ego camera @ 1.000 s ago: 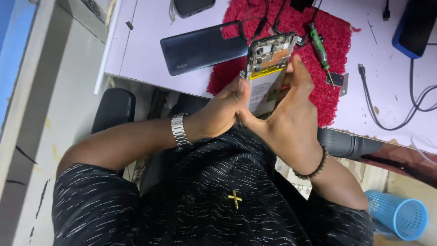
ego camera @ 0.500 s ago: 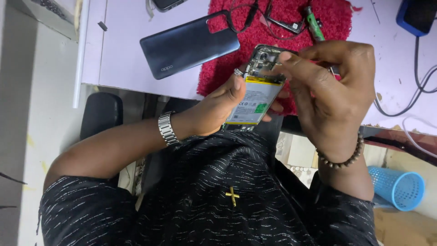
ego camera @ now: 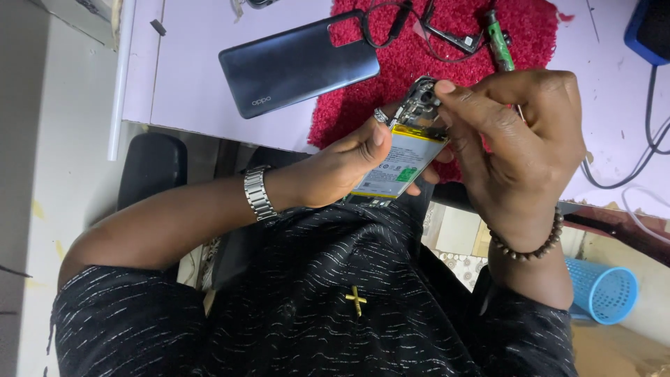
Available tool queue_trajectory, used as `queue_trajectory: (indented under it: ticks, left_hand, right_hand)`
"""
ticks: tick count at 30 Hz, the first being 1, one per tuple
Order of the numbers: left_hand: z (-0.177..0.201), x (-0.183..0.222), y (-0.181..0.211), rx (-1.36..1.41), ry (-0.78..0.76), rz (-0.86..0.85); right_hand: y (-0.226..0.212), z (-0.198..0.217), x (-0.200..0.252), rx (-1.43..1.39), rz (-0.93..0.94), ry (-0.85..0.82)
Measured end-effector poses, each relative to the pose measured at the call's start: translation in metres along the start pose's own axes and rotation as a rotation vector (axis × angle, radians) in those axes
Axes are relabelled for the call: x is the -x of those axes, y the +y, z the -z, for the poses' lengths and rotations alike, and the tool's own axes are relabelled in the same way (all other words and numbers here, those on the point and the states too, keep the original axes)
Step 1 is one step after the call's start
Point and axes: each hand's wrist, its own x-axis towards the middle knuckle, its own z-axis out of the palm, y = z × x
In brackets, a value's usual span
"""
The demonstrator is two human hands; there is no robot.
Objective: Repairing a smartphone by connecting internal ribbon cables, assembling components, and testing the display.
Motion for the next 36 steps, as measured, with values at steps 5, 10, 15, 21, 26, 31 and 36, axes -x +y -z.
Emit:
queue_trajectory:
  ticks: [5, 10, 15, 21, 26, 31, 36]
  left_hand:
    - [0.004, -0.002, -0.009, 0.071, -0.013, -0.023]
    - [0.003, -0.002, -0.013, 0.060, -0.030, -0.076]
    - [0.013, -0.007, -0.047, -0.022, 0.084, -0.178]
    - [0.008, -0.005, -0.035, -0.135, 0.132, -0.113]
    - [0.006, -0.007, -0.033, -0.017, 0.076, -0.154]
    - [0.008, -0.007, -0.033, -0.159, 0.110, -0.147]
    - [0.006, -0.006, -0.029, -0.157, 0.117, -0.133]
  right_hand:
    - [-0.004, 0.003, 0.001, -0.022, -0.049, -0.015]
    - [-0.005, 0.002, -0.001, -0.003, -0.031, -0.031]
    - [-0.007, 0.003, -0.001, 0.030, 0.019, -0.008]
    - [-0.015, 0.000, -0.002, 0.079, 0.018, 0.009]
    - [-0.016, -0.005, -0.003, 0.031, -0.015, 0.034]
    - [-0.020, -0.008, -0.003, 0.083, -0.038, 0.054]
    - [-0.020, -0.014, -0.001, 0.112, 0.039, 0.103]
